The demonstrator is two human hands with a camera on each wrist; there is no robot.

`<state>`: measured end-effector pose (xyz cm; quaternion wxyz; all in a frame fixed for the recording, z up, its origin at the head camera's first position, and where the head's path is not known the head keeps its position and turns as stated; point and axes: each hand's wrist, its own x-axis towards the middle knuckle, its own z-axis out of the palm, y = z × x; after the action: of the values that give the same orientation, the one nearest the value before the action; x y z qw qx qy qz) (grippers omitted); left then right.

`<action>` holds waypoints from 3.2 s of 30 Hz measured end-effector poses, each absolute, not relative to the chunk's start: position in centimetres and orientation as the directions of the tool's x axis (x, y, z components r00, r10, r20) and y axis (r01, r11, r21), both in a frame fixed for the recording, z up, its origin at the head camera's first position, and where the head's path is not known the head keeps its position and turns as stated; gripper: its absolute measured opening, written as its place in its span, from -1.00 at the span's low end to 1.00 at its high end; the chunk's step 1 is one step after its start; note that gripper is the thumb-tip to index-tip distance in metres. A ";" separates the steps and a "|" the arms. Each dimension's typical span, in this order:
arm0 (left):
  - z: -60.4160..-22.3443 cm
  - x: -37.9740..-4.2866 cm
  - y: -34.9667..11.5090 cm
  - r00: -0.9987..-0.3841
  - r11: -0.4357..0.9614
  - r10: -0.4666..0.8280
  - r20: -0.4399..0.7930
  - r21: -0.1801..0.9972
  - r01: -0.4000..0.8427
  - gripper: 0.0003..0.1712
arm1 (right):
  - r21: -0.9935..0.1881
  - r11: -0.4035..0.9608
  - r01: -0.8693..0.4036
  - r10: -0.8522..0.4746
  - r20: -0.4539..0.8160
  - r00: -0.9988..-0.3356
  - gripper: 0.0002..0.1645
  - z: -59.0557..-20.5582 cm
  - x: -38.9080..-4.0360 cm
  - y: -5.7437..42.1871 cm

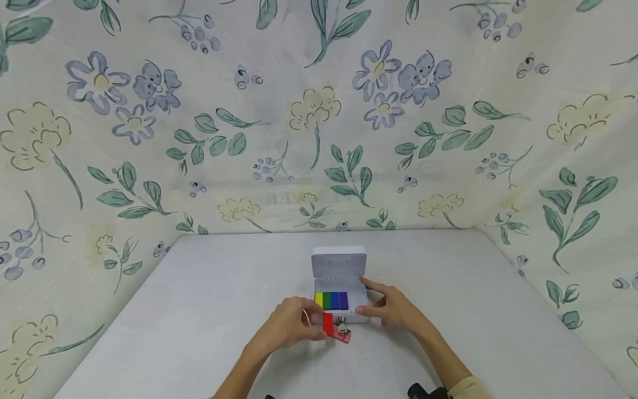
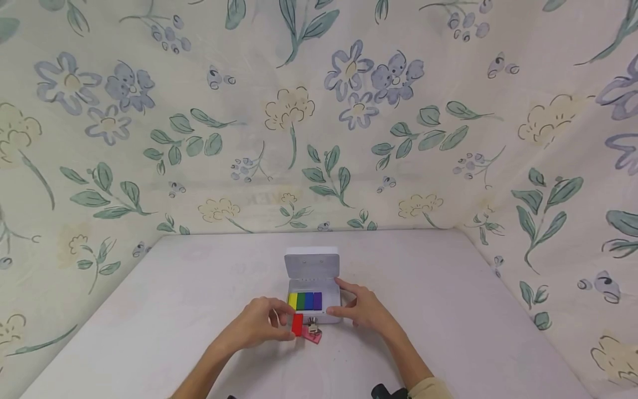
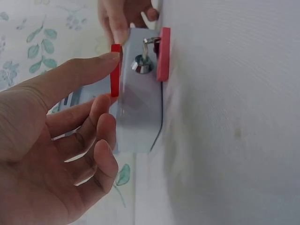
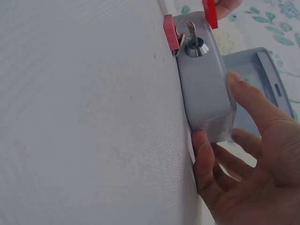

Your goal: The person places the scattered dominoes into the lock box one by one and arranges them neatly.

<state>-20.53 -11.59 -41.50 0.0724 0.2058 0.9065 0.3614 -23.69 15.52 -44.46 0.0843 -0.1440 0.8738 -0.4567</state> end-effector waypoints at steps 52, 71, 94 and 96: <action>-41.7 -23.9 -8.0 -0.939 0.658 0.306 0.156 0.679 0.327 -0.54 | -0.839 0.510 -0.191 -0.359 -0.005 -0.933 -0.01 -44.5 -23.7 15.7; -42.3 -25.0 -6.7 -0.919 0.642 0.346 0.189 0.667 0.379 -0.57 | -0.837 0.516 -0.182 -0.349 -0.012 -0.937 -0.02 -44.6 -23.8 15.7; -43.1 -25.9 -5.6 -0.896 0.617 0.401 0.190 0.667 0.418 -0.60 | -0.841 0.510 -0.182 -0.354 -0.013 -0.935 -0.04 -44.5 -23.7 15.7; -43.2 -26.0 -5.5 -0.896 0.619 0.402 0.187 0.666 0.416 -0.60 | -0.841 0.509 -0.182 -0.353 -0.011 -0.935 -0.04 -44.5 -23.7 15.7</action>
<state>-26.00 -5.51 -43.19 -0.0098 0.2273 0.8996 0.3728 -23.68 15.74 -44.48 0.0909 -0.1549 0.8639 -0.4705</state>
